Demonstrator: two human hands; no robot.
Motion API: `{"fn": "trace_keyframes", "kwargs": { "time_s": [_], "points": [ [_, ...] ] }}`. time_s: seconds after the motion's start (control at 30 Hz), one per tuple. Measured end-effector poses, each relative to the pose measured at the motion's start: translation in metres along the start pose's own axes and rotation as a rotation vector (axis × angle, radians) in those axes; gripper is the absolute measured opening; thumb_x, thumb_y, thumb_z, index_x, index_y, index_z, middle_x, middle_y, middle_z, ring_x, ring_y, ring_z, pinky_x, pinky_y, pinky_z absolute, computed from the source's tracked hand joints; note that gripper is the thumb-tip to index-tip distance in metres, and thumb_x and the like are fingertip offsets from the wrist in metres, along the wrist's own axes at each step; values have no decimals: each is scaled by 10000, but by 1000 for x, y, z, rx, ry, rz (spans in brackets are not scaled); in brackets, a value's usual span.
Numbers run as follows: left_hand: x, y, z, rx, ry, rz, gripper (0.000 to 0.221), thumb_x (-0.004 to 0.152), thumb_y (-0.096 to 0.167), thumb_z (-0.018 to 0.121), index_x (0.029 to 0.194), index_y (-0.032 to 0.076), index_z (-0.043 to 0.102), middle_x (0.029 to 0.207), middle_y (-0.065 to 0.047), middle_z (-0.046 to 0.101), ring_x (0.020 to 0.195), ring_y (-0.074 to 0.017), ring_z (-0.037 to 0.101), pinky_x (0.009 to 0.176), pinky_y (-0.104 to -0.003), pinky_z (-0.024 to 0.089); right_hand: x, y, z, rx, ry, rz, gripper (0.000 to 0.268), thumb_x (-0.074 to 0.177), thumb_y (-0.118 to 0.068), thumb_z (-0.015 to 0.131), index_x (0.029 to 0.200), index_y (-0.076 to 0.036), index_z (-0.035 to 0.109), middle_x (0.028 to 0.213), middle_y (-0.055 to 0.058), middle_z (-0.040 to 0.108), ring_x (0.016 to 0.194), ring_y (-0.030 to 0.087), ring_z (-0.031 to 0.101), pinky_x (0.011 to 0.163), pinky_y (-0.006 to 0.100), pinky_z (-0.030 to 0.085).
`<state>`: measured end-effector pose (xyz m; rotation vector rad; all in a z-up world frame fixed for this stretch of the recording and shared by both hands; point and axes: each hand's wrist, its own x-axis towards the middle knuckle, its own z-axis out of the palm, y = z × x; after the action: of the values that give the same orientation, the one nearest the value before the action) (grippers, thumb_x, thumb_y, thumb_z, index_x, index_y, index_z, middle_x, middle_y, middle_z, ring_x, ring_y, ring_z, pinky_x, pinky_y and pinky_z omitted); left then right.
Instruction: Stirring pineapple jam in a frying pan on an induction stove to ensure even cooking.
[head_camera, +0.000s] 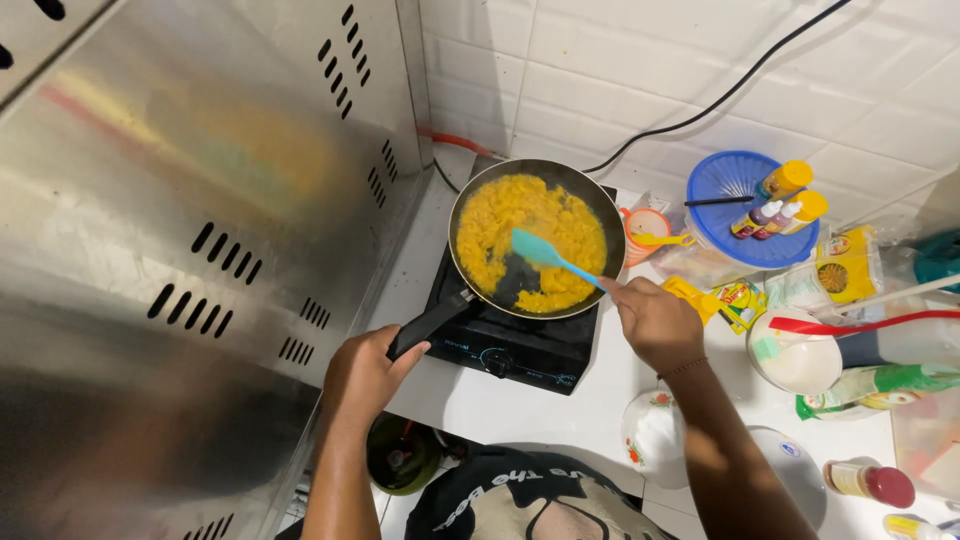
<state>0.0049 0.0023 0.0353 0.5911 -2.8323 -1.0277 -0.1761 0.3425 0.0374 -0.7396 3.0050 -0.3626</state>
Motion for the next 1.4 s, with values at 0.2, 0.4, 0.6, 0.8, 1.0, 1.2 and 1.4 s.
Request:
{"fn": "trace_keyframes", "kwargs": {
  "time_s": [0.2, 0.4, 0.6, 0.8, 1.0, 1.2, 1.4],
  "points": [
    [0, -3, -4, -8, -5, -17, 338, 915, 348, 776, 741, 74, 683, 554, -75, 597, 488, -175, 549, 423, -292, 428, -2, 35, -9, 161, 165, -206, 274, 972, -218, 606, 1168, -269, 791, 893, -32, 738, 821, 208, 725, 753, 309, 585],
    [4, 7, -17, -28, -75, -81, 324, 936, 364, 743, 752, 100, 698, 563, -55, 591, 506, -159, 540, 437, -281, 432, -2, 46, -28, 279, -10, -293, 295, 925, -222, 595, 1098, -227, 835, 838, 30, 779, 761, 275, 727, 703, 367, 589],
    [3, 15, -26, -47, -95, -124, 332, 947, 374, 729, 760, 101, 701, 582, -55, 600, 533, -161, 545, 456, -281, 428, 33, 57, -18, 71, -88, -159, 272, 983, -255, 590, 1163, -303, 788, 1068, -54, 776, 1016, 255, 728, 889, 391, 588],
    [9, 14, -28, 65, -179, -168, 343, 957, 458, 678, 821, 143, 684, 643, -35, 612, 583, -169, 553, 515, -306, 405, 38, 88, -47, 337, -228, -158, 298, 910, -241, 684, 1177, -242, 815, 1091, -17, 831, 1029, 191, 750, 911, 339, 551],
    [14, 14, -34, 76, -197, -188, 384, 957, 498, 660, 820, 139, 666, 674, -43, 625, 622, -183, 579, 551, -312, 413, 75, 100, -55, 36, -374, -105, 294, 934, -292, 691, 1206, -285, 803, 1162, -49, 818, 1069, 187, 769, 975, 323, 547],
    [11, 17, -35, 0, -138, -147, 423, 960, 472, 693, 741, 110, 668, 599, -56, 596, 560, -177, 561, 507, -292, 433, 86, 68, -39, -36, -129, -141, 296, 1007, -273, 631, 1273, -304, 759, 1114, 5, 791, 1060, 299, 732, 953, 413, 560],
    [8, 20, -34, 5, -136, -146, 398, 966, 462, 697, 781, 110, 698, 623, -62, 621, 579, -176, 580, 523, -292, 454, 57, 92, -17, -39, -17, 3, 306, 1064, -439, 535, 1318, -408, 702, 1166, -82, 751, 1094, 218, 721, 959, 372, 571]
  ]
}}
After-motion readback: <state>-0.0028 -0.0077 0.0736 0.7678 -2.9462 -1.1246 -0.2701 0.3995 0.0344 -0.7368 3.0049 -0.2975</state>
